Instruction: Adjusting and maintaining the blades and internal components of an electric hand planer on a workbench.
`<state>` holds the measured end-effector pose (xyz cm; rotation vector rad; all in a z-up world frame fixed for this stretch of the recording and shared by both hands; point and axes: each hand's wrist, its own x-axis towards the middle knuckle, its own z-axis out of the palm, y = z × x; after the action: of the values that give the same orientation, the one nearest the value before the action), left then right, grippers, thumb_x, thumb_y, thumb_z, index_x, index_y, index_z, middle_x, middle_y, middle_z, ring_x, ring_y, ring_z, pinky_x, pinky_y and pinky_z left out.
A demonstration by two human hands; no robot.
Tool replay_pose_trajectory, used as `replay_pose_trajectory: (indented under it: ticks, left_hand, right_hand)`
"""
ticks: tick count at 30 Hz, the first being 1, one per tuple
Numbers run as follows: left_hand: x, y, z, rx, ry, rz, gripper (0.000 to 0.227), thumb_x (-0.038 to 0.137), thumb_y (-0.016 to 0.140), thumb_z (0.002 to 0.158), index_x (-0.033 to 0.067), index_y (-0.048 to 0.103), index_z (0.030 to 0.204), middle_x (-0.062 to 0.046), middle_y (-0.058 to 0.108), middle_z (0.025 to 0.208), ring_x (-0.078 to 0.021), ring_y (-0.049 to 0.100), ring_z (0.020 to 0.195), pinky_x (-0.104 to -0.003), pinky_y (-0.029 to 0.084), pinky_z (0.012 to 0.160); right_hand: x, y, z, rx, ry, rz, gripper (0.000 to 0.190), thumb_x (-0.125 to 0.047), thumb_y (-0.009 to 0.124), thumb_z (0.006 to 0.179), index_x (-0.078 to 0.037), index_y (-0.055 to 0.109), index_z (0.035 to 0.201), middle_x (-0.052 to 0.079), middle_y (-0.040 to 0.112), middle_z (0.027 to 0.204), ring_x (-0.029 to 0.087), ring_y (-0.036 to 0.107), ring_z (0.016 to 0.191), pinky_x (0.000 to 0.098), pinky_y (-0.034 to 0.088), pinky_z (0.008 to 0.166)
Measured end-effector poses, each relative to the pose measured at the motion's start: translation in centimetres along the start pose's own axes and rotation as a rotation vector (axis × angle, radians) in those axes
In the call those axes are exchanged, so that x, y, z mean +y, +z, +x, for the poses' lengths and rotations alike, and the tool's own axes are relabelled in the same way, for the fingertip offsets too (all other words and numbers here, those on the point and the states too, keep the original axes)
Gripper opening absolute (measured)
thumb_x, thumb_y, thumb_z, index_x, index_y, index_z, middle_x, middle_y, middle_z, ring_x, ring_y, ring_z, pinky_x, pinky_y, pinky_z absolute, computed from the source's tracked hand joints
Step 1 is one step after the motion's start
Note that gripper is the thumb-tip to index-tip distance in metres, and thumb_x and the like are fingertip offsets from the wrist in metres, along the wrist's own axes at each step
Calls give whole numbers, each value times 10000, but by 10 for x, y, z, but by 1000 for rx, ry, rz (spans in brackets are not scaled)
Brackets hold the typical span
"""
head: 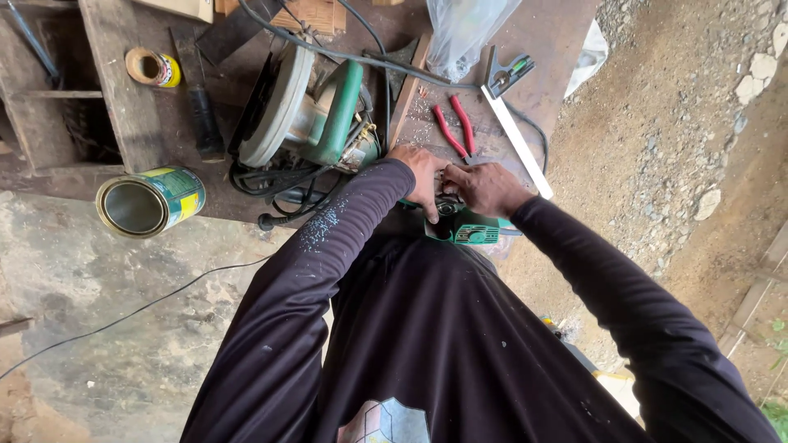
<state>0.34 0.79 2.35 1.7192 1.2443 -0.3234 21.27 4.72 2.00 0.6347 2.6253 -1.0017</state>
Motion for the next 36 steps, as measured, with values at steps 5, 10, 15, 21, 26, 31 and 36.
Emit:
replay_pose_trajectory:
  ticks: [5,10,15,21,26,31,36]
  left_hand:
    - [5,-1,0,12,1,58,1167,657,927,458,242,519,1470,-113,677,1316,-289,667,1180,-422,512,1029]
    - [4,3,1,18,25,62,1190,662,925,465,230,505,1491,-127,666,1335,-293,663,1194,-419,511,1039]
    - [9,-6,-1,-6,-2,71,1181,656,924,473,240,502,1495,-131,666,1330,-302,664,1194,-427,501,1051]
    - [9,-7,-5,-1,0,76,1171,655,917,471,253,511,1493,-135,665,1338,-307,657,1207,-439,507,1042]
    - [2,11,6,43,19,56,1204,653,934,462,249,485,1504,-148,632,1361,-320,628,1229,-442,485,1051]
    - [0,2,6,39,32,55,1239,653,938,438,238,478,1512,-123,636,1369,-307,630,1239,-431,480,1066]
    - [-3,9,9,46,26,28,1284,664,937,405,240,469,1523,-107,655,1363,-299,628,1244,-422,472,1082]
  right_hand:
    - [-37,-5,-5,-27,229,-72,286,-299,595,988,-104,537,1188,175,719,894,382,700,691,493,534,622]
    - [-45,1,-13,99,295,-3,269,-319,609,988,-90,527,1101,191,726,878,433,681,765,539,507,641]
    - [-53,-3,-12,85,374,20,267,-309,596,1001,-70,523,1096,198,717,850,442,684,764,549,504,653]
    - [-42,7,-8,126,524,175,237,-294,612,981,-70,577,1050,237,722,869,446,697,825,546,522,706]
    - [3,22,-33,283,518,873,215,-278,522,1112,-68,545,1072,92,591,796,217,519,640,350,406,552]
    - [-44,-17,-53,229,551,1682,267,-321,403,1119,-99,523,1032,-5,466,747,69,287,529,228,221,437]
    - [-75,-27,-67,287,350,1930,272,-288,447,1113,-45,565,1137,-4,450,753,70,306,565,224,233,457]
